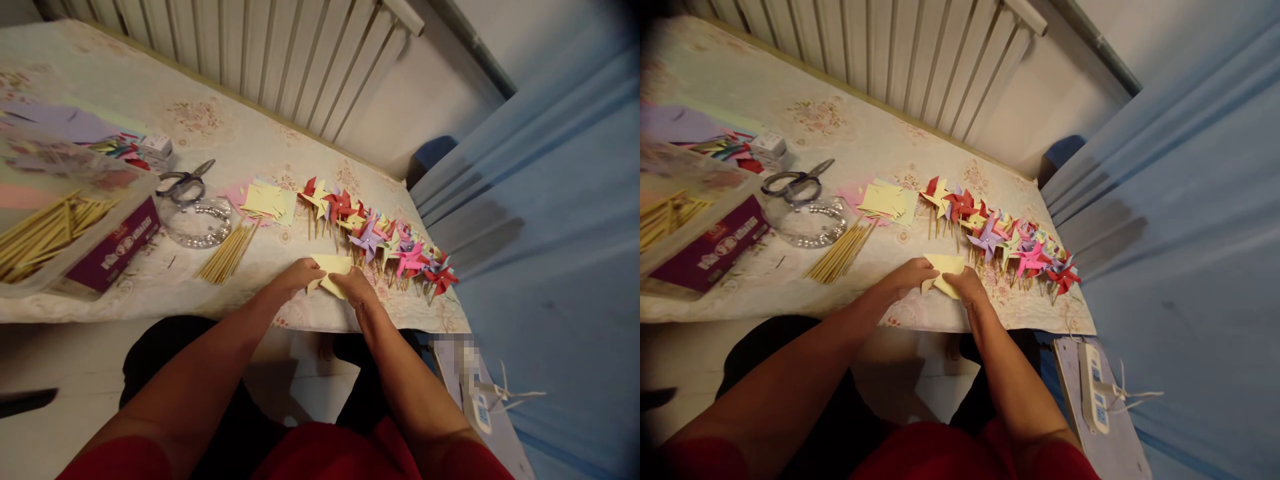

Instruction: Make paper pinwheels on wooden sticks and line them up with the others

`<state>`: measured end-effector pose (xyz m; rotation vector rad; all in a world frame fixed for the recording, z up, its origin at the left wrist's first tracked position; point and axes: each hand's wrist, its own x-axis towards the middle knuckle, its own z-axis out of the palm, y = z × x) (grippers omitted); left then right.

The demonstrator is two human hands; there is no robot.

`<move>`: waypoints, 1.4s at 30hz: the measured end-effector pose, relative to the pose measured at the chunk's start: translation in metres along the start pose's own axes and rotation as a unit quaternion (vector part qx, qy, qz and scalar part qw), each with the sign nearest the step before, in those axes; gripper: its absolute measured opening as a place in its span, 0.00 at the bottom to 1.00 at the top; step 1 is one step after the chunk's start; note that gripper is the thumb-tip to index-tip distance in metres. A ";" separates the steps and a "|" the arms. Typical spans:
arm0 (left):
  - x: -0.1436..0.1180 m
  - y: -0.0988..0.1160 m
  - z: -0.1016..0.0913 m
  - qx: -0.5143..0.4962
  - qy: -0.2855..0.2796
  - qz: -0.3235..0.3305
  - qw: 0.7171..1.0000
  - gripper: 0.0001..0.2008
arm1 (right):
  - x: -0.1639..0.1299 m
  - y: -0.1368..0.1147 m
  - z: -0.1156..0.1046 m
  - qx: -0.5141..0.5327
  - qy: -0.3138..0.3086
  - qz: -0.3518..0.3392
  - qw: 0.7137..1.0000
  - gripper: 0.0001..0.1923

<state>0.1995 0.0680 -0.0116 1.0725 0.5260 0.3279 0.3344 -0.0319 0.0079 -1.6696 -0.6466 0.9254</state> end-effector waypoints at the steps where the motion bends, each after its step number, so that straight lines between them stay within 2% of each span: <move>1: 0.000 0.000 -0.001 -0.028 -0.011 0.001 1.000 0.10 | -0.001 -0.001 0.001 0.019 0.001 -0.002 1.000 0.19; 3: 0.000 0.002 -0.003 -0.096 -0.035 0.008 0.995 0.16 | -0.001 -0.004 0.004 0.058 0.013 -0.007 0.998 0.20; 6: 0.000 0.006 -0.003 -0.194 -0.045 0.003 0.980 0.24 | 0.000 -0.012 0.009 0.105 0.063 -0.031 0.992 0.18; 11: -0.001 0.006 0.003 -0.306 -0.016 0.040 0.951 0.24 | 0.005 -0.020 0.019 0.164 0.138 -0.116 0.970 0.19; 16: -0.005 0.000 0.017 -0.275 -0.002 0.075 0.959 0.22 | 0.006 -0.016 0.037 0.146 0.189 -0.147 0.960 0.21; 19: -0.004 -0.003 0.022 -0.271 0.016 0.086 0.958 0.21 | 0.003 -0.010 0.050 0.150 0.185 -0.144 0.960 0.18; 24: 0.002 -0.007 0.023 -0.257 0.074 0.100 0.958 0.10 | -0.001 -0.003 0.066 0.162 0.182 -0.132 0.961 0.18; 30: 0.003 -0.002 0.023 -0.259 0.103 0.095 0.956 0.09 | 0.000 -0.003 0.075 0.165 0.200 -0.113 0.959 0.19; 35: 0.002 0.001 0.022 -0.262 0.100 0.100 0.955 0.12 | 0.000 -0.001 0.078 0.189 0.188 -0.110 0.958 0.17; 38: 0.004 0.002 0.020 -0.271 0.100 0.110 0.951 0.14 | -0.005 0.001 0.072 0.194 0.168 -0.108 0.961 0.16; 42: 0.005 0.005 0.017 -0.282 0.101 0.111 0.948 0.16 | -0.016 0.008 0.054 0.116 0.189 -0.128 0.967 0.15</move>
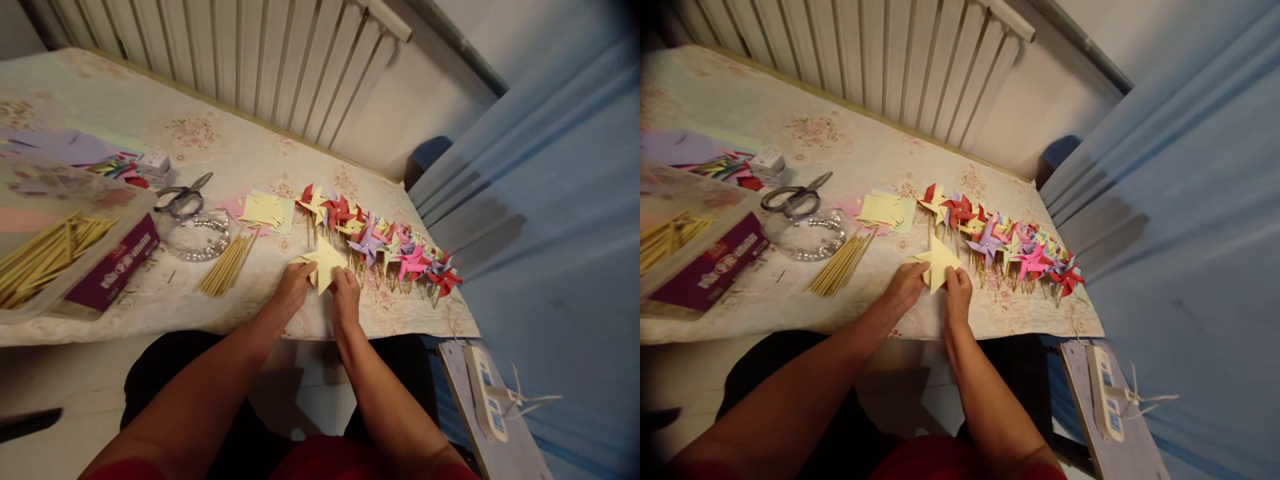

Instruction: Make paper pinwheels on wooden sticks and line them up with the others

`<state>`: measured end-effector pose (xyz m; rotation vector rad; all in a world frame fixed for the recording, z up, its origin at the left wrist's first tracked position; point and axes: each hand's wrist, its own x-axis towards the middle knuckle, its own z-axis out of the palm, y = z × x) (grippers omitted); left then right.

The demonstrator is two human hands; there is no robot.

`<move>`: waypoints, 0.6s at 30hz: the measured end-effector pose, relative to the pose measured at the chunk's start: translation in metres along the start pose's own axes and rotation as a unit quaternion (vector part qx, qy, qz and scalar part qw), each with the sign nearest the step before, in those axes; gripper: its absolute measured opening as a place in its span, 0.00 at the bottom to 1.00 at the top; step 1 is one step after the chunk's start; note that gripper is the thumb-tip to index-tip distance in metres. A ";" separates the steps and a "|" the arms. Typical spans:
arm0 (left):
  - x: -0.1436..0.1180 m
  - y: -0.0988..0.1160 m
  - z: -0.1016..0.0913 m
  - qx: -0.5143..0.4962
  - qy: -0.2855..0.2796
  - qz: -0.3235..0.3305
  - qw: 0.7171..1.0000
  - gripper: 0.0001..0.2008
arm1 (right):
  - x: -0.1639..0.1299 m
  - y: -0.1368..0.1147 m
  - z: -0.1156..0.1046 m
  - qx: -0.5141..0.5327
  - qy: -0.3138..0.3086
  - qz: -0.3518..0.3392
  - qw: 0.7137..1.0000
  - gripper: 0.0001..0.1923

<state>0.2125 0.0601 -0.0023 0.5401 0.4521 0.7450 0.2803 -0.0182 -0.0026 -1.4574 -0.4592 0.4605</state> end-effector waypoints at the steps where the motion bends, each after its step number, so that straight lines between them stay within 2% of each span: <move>1: 0.000 0.001 0.000 -0.004 0.000 -0.001 1.000 0.16 | -0.002 0.001 -0.006 -0.033 0.017 -0.020 0.999 0.15; 5: 0.003 0.002 -0.001 -0.018 0.007 -0.004 1.000 0.14 | -0.013 0.005 -0.024 -0.149 0.080 -0.117 0.979 0.14; 7: 0.004 0.001 -0.002 -0.022 0.010 -0.004 1.000 0.14 | -0.019 0.006 -0.029 -0.194 0.062 -0.178 0.963 0.14; 10: 0.004 0.000 -0.003 -0.026 0.002 -0.008 1.000 0.14 | -0.024 0.007 -0.031 -0.233 -0.010 -0.238 0.943 0.14; 14: 0.003 0.000 -0.003 -0.030 -0.012 -0.010 0.999 0.13 | -0.020 0.008 -0.030 -0.252 -0.062 -0.242 0.935 0.12; 18: 0.002 0.000 -0.004 -0.017 -0.029 -0.011 0.999 0.11 | -0.016 0.008 -0.025 -0.220 -0.065 -0.181 0.956 0.11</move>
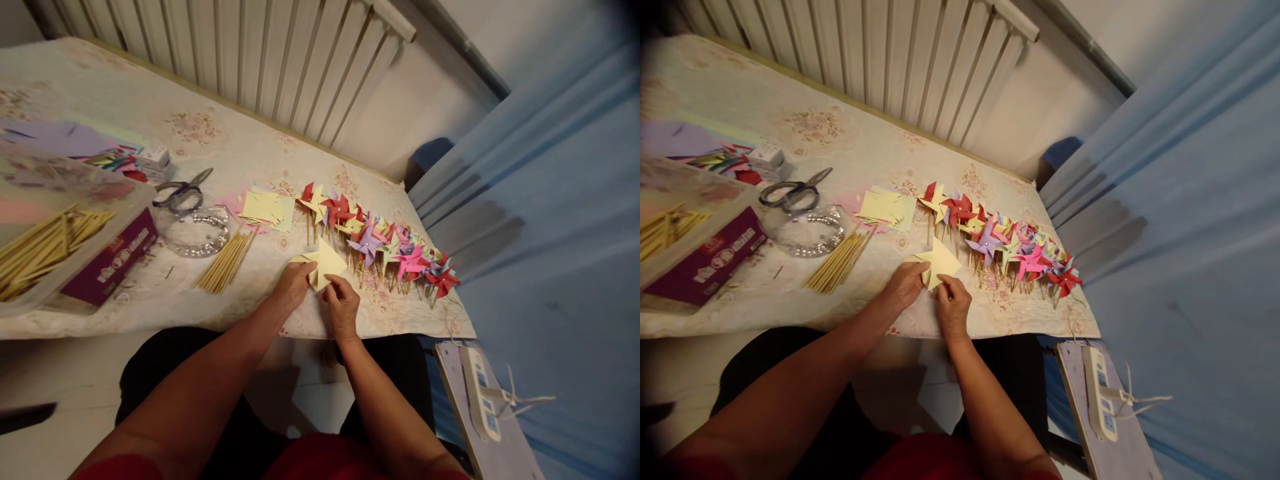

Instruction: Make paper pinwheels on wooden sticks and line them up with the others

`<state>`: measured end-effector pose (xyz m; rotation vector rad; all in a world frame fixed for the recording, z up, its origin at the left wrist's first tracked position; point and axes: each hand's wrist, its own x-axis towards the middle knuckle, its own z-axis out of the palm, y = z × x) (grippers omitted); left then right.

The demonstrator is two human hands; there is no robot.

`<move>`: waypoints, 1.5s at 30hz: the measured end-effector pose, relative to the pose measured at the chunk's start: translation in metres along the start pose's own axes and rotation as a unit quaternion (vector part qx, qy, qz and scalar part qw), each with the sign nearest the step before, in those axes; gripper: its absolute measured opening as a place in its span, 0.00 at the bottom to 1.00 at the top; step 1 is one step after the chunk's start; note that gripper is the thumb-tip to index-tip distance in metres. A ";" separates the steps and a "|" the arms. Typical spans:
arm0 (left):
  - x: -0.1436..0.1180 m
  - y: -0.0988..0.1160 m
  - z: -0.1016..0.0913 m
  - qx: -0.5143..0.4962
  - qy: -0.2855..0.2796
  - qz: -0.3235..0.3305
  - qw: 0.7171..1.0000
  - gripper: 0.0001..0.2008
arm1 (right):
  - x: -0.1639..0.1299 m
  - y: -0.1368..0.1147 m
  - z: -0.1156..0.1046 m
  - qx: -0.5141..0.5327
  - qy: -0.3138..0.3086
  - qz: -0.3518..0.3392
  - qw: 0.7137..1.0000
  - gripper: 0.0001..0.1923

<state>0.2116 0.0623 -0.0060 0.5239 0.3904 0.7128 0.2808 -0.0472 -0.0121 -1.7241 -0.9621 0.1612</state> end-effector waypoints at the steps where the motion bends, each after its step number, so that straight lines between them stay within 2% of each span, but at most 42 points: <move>1: 0.000 0.000 0.000 0.007 -0.005 -0.002 1.000 0.11 | 0.001 -0.002 0.001 0.018 0.001 0.023 1.000 0.11; 6: -0.003 0.000 -0.001 0.047 -0.025 -0.010 0.999 0.08 | 0.005 -0.021 0.007 0.077 -0.004 0.106 0.991 0.10; 10: -0.004 0.000 0.000 0.068 -0.035 -0.015 0.997 0.09 | 0.011 -0.032 0.009 0.110 0.003 0.159 0.981 0.11; 17: -0.006 0.000 0.005 0.075 -0.041 -0.007 0.996 0.10 | 0.018 -0.038 0.013 0.128 0.019 0.209 0.969 0.11; 27: -0.004 -0.006 0.001 0.090 -0.061 -0.009 0.994 0.09 | 0.020 -0.034 0.015 0.102 0.040 0.206 0.972 0.12; 36: -0.001 -0.011 -0.003 0.086 -0.054 -0.009 0.995 0.11 | 0.023 -0.023 0.018 0.077 0.054 0.204 0.974 0.13; 45: -0.004 -0.007 0.000 0.067 -0.052 -0.021 0.996 0.12 | 0.024 -0.024 0.017 0.065 0.051 0.202 0.976 0.13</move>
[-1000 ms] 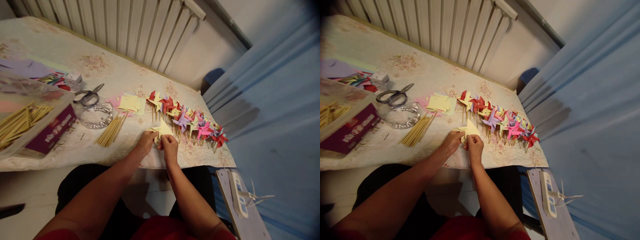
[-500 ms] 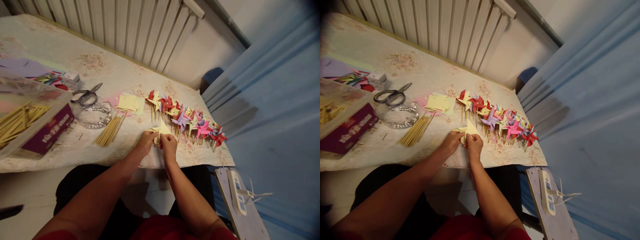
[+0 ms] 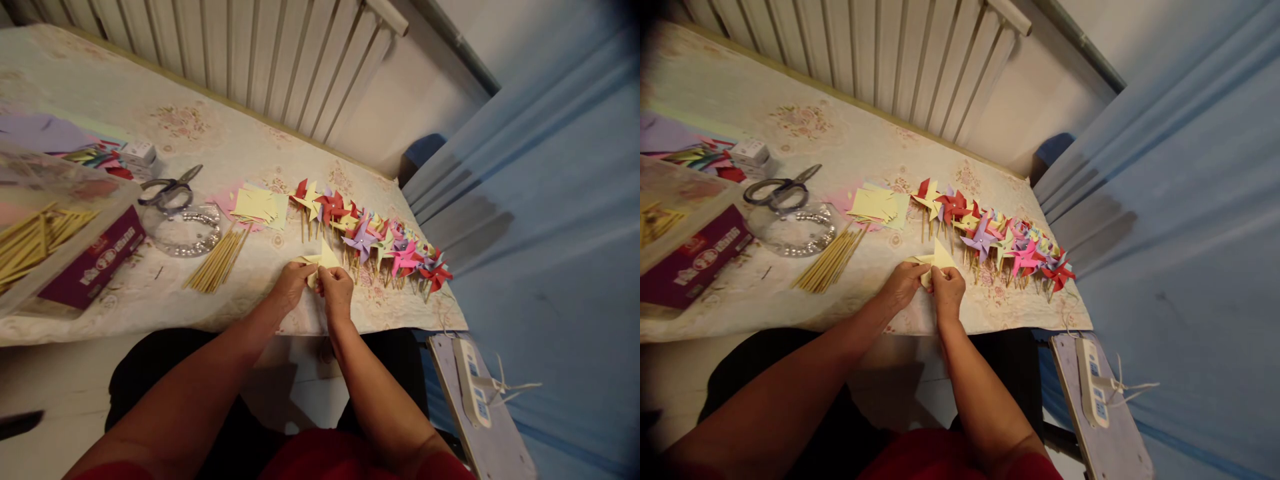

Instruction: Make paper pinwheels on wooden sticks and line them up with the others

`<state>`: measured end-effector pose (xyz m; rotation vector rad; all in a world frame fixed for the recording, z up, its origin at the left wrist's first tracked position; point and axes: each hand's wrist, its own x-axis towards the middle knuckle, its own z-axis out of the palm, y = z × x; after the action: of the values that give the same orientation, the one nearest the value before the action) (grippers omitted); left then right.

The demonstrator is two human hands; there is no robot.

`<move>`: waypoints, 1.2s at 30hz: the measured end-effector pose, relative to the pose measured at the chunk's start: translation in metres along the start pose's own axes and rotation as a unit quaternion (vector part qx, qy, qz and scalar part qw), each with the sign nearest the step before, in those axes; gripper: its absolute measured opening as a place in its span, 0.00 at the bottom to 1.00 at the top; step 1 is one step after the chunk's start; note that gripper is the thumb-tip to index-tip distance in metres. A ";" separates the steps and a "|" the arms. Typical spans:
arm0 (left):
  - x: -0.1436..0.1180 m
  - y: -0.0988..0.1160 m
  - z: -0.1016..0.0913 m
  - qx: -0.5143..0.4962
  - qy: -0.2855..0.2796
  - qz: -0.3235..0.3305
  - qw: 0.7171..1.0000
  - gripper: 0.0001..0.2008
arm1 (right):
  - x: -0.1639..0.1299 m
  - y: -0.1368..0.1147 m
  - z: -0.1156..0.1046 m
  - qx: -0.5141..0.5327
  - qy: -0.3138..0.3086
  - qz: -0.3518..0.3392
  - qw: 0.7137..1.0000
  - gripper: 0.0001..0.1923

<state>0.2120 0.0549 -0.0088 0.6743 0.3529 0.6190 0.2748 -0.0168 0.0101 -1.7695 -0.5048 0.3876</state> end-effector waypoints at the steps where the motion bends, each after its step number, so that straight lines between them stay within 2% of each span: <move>1: 0.000 0.000 0.000 0.001 0.002 -0.003 1.000 0.12 | 0.000 0.000 0.000 -0.003 0.001 -0.002 1.000 0.13; 14: 0.003 -0.004 -0.003 0.002 -0.007 -0.006 1.000 0.10 | 0.000 -0.001 -0.001 -0.030 0.014 -0.010 0.999 0.12; 23: 0.001 -0.002 0.002 0.017 -0.004 0.020 1.000 0.10 | -0.004 -0.004 -0.004 -0.031 0.010 -0.007 0.999 0.12; 27: 0.003 0.002 0.000 0.016 0.013 0.031 0.999 0.09 | -0.001 -0.007 -0.021 -0.037 0.063 -0.040 0.997 0.12; 30: 0.005 0.006 -0.002 0.012 -0.006 0.015 1.000 0.10 | 0.012 -0.010 -0.040 -0.048 0.115 -0.086 0.989 0.13; 32: 0.005 0.009 -0.004 0.021 -0.028 -0.002 0.999 0.10 | 0.023 -0.014 -0.053 -0.048 0.089 -0.088 0.991 0.15; 36: 0.003 0.013 -0.005 0.028 -0.077 -0.025 0.996 0.11 | 0.039 -0.022 -0.067 0.012 -0.066 0.004 0.998 0.21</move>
<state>0.2067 0.0673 -0.0036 0.7603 0.2442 0.5086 0.3390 -0.0467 0.0486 -1.7304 -0.5843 0.5167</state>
